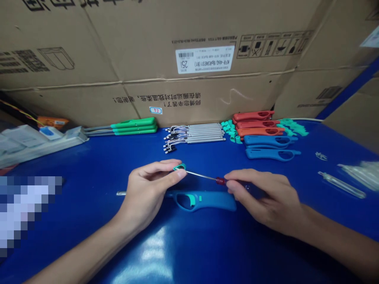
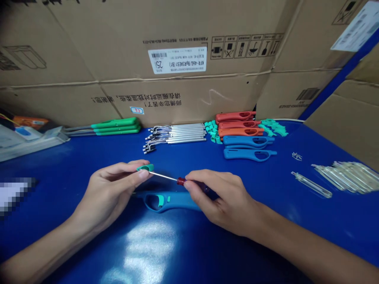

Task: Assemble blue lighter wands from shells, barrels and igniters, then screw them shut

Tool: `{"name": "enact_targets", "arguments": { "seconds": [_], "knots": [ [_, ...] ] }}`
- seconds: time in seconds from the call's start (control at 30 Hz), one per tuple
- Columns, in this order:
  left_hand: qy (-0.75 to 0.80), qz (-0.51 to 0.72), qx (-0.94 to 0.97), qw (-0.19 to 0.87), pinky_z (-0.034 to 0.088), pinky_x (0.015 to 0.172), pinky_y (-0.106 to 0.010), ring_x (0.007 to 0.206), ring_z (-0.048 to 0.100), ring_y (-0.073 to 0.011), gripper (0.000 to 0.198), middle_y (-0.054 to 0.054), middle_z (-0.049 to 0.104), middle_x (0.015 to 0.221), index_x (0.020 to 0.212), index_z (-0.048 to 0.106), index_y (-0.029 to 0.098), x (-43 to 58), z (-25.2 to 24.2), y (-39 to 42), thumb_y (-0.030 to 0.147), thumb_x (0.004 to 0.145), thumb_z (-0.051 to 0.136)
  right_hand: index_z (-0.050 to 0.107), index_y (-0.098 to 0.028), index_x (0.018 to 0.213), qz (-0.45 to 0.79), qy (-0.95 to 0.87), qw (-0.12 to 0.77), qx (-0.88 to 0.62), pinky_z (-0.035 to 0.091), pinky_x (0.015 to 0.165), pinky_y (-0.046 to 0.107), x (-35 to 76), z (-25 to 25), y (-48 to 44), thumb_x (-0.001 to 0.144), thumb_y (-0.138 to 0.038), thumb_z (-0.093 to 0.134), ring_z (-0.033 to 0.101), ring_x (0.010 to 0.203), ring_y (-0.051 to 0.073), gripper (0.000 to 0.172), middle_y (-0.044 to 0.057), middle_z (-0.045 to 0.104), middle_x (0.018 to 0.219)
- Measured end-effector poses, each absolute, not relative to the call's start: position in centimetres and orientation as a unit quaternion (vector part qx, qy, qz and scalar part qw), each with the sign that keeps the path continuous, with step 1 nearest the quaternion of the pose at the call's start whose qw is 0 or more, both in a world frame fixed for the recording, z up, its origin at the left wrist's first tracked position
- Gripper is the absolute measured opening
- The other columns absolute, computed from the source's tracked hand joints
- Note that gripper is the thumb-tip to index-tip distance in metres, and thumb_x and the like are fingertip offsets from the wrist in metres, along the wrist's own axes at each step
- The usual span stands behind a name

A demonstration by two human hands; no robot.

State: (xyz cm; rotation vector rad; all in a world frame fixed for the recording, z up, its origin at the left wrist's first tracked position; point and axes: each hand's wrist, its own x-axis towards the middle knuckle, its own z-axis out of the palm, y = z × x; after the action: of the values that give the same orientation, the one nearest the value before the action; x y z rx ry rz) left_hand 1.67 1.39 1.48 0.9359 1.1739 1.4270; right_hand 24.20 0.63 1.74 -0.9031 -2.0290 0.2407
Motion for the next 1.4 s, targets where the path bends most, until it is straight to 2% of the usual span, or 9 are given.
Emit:
{"name": "enact_targets", "arguments": {
  "seconds": [0.17,0.57,0.7,0.8,0.87,0.93,1.03,1.23,1.4],
  "knots": [
    [0.479,0.595,0.348,0.543,0.056,0.072,-0.019,0.078,0.068,-0.0121,0.018,-0.004,0.074,0.083,0.060,0.074,0.017,1.8,1.8,1.5,0.013,0.050,0.088,0.061,-0.022,0.100,0.111,-0.825,0.427,-0.353,0.054,0.064,0.016,24.4,1.7,0.7,0.080,-0.013,0.067,0.068,0.067,0.010,0.022,-0.002,0.073,0.082],
    [0.456,0.598,0.376,0.541,0.057,0.075,-0.023,0.082,0.070,-0.0147,0.015,-0.004,0.075,0.084,0.059,0.074,0.020,1.7,1.4,1.4,0.015,0.054,0.087,0.063,-0.020,0.090,0.128,-0.825,0.395,-0.384,0.042,0.046,0.015,24.5,1.4,0.3,0.089,-0.020,0.060,0.057,0.045,0.005,0.003,-0.007,0.065,0.061],
    [0.451,0.590,0.431,0.513,0.057,0.077,-0.022,0.086,0.070,-0.0147,0.012,-0.002,0.075,0.088,0.064,0.076,0.023,1.4,0.9,1.4,0.017,0.060,0.085,0.062,-0.020,0.081,0.165,-0.840,0.335,-0.393,0.038,0.043,0.020,24.5,1.4,0.3,0.096,-0.024,0.049,0.054,0.042,0.006,0.020,-0.006,0.060,0.053],
    [0.445,0.587,0.466,0.490,0.057,0.079,-0.023,0.087,0.070,-0.0146,0.012,-0.001,0.075,0.090,0.069,0.077,0.024,1.1,0.5,1.5,0.017,0.063,0.084,0.060,-0.021,0.079,0.189,-0.841,0.314,-0.399,0.037,0.043,0.021,24.5,1.6,0.3,0.098,-0.027,0.044,0.051,0.042,0.006,0.025,-0.006,0.056,0.052],
    [0.445,0.587,0.478,0.479,0.057,0.080,-0.024,0.088,0.070,-0.0152,0.011,-0.002,0.075,0.091,0.070,0.077,0.024,0.9,0.3,1.6,0.018,0.064,0.084,0.060,-0.021,0.087,0.199,-0.835,0.311,-0.407,0.038,0.045,0.020,24.4,1.6,0.3,0.099,-0.028,0.042,0.050,0.044,0.006,0.022,-0.006,0.055,0.056],
    [0.451,0.587,0.485,0.466,0.057,0.080,-0.024,0.090,0.070,-0.0160,0.010,-0.003,0.075,0.091,0.070,0.077,0.023,0.8,0.1,1.8,0.018,0.064,0.084,0.057,-0.023,0.105,0.201,-0.821,0.319,-0.429,0.039,0.045,0.019,24.4,1.5,0.3,0.097,-0.030,0.047,0.049,0.045,0.007,0.014,-0.007,0.053,0.058],
    [0.467,0.583,0.489,0.451,0.057,0.080,-0.024,0.091,0.070,-0.0165,0.010,-0.003,0.075,0.091,0.071,0.077,0.023,0.7,0.0,2.0,0.021,0.065,0.084,0.048,-0.025,0.118,0.202,-0.805,0.332,-0.449,0.039,0.043,0.017,24.5,0.9,0.2,0.092,-0.031,0.057,0.049,0.046,0.008,0.028,-0.009,0.049,0.058],
    [0.474,0.590,0.472,0.453,0.057,0.079,-0.022,0.093,0.069,-0.0163,0.013,-0.003,0.076,0.089,0.071,0.077,0.023,1.0,0.2,1.8,0.020,0.062,0.086,0.056,-0.024,0.101,0.185,-0.794,0.373,-0.442,0.039,0.045,0.015,24.4,0.1,0.5,0.092,-0.031,0.058,0.048,0.045,0.006,0.012,-0.008,0.055,0.059],
    [0.467,0.603,0.465,0.448,0.058,0.079,-0.024,0.090,0.070,-0.0166,0.018,-0.003,0.075,0.087,0.069,0.076,0.023,1.4,0.3,1.5,0.017,0.056,0.088,0.059,-0.021,0.089,0.180,-0.792,0.382,-0.440,0.031,0.039,0.016,24.0,0.5,0.5,0.092,-0.031,0.057,0.040,0.040,0.005,0.011,-0.009,0.047,0.051]
  ]
}}
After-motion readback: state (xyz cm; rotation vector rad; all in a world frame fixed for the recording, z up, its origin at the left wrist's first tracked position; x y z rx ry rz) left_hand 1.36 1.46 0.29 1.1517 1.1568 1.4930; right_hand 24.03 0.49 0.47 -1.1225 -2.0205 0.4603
